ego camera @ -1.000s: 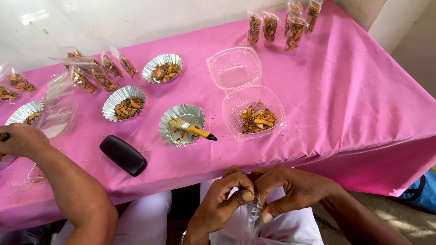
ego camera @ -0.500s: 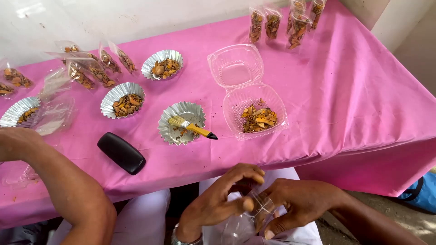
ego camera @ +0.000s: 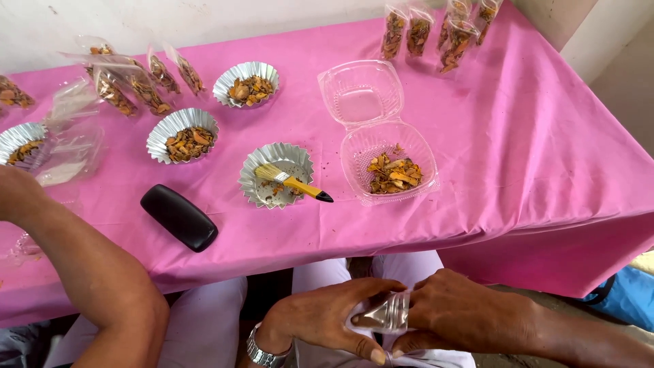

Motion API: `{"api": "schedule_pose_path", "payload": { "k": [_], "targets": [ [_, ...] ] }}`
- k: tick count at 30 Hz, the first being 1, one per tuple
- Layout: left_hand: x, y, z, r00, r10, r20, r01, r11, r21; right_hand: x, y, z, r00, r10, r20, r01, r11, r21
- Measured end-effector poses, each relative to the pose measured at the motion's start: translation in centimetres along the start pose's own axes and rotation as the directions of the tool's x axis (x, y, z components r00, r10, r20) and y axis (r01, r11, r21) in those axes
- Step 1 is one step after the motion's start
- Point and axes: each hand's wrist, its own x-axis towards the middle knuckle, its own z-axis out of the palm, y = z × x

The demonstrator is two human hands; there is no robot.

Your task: Sorting and packaging dried herbs into containers and small bags using a brush and hands

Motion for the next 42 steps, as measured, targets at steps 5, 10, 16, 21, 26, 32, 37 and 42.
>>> {"api": "schedule_pose_path", "payload": {
  "k": [5, 10, 16, 21, 26, 32, 37, 42],
  "targets": [
    [0.4, 0.9, 1.0, 0.971, -0.114, -0.210, 0.154, 0.971, 0.185, 0.1, 0.1, -0.3, 1.000, -0.016, 0.020, 0.020, 0.975, -0.223],
    [0.3, -0.5, 1.9, 0.946, -0.095, -0.311, 0.137, 0.984, 0.114, 0.2, -0.1, -2.1, 0.984, -0.150, -0.097, 0.138, 0.983, -0.117],
    [0.7, -0.2, 2.2, 0.935, -0.104, -0.340, 0.139, 0.987, 0.078, 0.3, 0.5, -1.5, 0.982, -0.145, -0.119, 0.123, 0.978, -0.170],
    [1.5, -1.6, 3.0, 0.896, -0.083, -0.436, 0.140, 0.985, 0.098, 0.3, 1.8, -0.4, 0.982, -0.134, -0.131, 0.094, 0.957, -0.274],
    [1.3, -1.7, 3.1, 0.884, -0.077, -0.462, 0.098, 0.995, 0.022, 0.4, 1.4, -1.8, 0.969, -0.212, -0.130, 0.176, 0.954, -0.241],
    [0.5, -3.0, 2.9, 0.878, -0.137, -0.458, 0.130, 0.990, -0.045, -0.3, -1.3, -5.3, 0.945, -0.209, -0.250, 0.192, 0.977, -0.091],
    [0.3, -2.1, 2.6, 0.886, -0.128, -0.446, 0.056, 0.984, -0.171, -1.4, -2.0, -7.1, 0.911, -0.173, -0.374, 0.174, 0.984, -0.031],
    [-0.1, -2.2, 2.2, 0.867, -0.055, -0.496, -0.066, 0.973, -0.222, -2.1, -0.5, -8.3, 0.838, -0.027, -0.545, 0.021, 1.000, -0.017]
  ]
}}
